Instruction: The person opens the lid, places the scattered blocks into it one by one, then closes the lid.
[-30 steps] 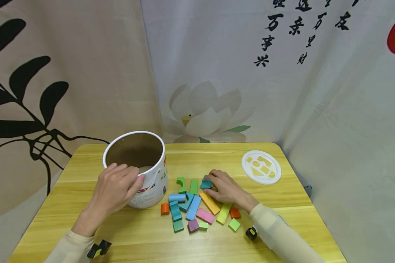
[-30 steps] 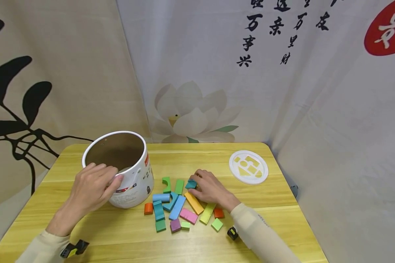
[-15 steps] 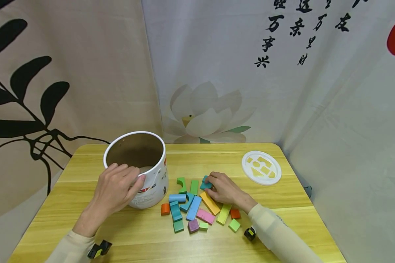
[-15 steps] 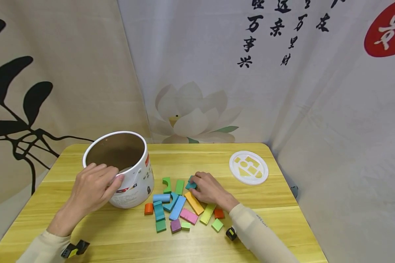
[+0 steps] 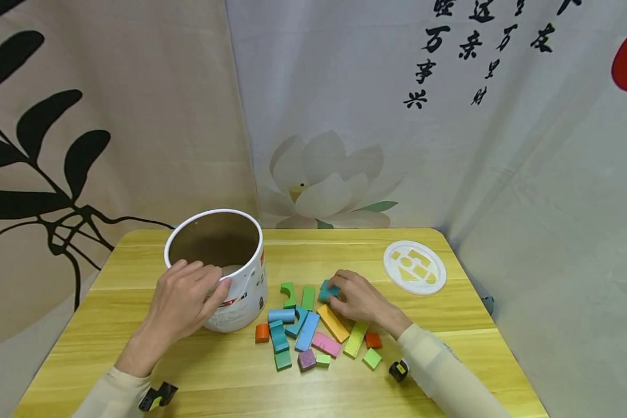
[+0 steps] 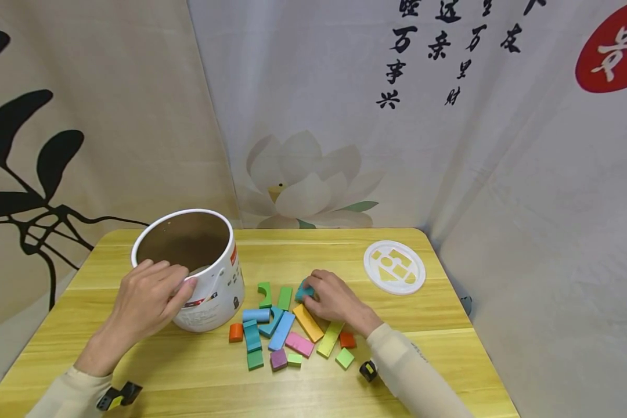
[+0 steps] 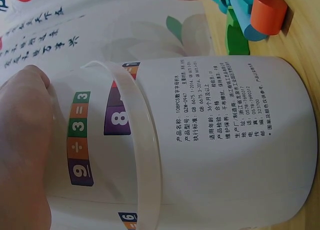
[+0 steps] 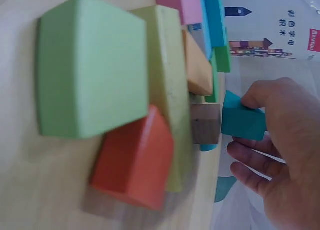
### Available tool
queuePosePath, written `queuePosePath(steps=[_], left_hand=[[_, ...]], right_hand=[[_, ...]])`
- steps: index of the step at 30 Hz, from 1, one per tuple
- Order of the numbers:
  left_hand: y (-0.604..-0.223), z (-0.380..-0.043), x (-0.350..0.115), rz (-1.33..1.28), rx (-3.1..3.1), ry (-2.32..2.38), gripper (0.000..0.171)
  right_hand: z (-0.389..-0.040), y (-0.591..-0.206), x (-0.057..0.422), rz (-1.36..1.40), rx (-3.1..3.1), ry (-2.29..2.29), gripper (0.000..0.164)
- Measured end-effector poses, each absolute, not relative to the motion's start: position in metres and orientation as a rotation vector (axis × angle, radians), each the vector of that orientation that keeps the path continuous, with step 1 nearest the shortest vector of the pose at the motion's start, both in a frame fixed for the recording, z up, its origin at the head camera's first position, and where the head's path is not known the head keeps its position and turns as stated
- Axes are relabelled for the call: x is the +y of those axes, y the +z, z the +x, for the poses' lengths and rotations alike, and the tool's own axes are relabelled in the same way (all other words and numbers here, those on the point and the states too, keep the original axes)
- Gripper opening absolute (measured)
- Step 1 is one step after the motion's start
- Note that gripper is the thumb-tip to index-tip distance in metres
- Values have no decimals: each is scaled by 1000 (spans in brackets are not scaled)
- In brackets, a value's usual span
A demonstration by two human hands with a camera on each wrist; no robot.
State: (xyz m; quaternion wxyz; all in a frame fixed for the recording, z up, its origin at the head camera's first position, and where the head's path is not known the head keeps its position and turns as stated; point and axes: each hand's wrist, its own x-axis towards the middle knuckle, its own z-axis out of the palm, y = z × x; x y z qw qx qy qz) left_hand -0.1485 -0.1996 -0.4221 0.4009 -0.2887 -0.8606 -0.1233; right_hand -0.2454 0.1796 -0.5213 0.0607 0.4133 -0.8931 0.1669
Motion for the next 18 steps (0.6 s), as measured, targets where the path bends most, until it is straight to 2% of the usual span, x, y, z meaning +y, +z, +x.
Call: queuePosePath(steps=[18], left_hand=[[-422, -147, -199, -730, -2196, -316, 34]], right_hand=[[-251, -466, 165, 1343, -2321, 784, 16]])
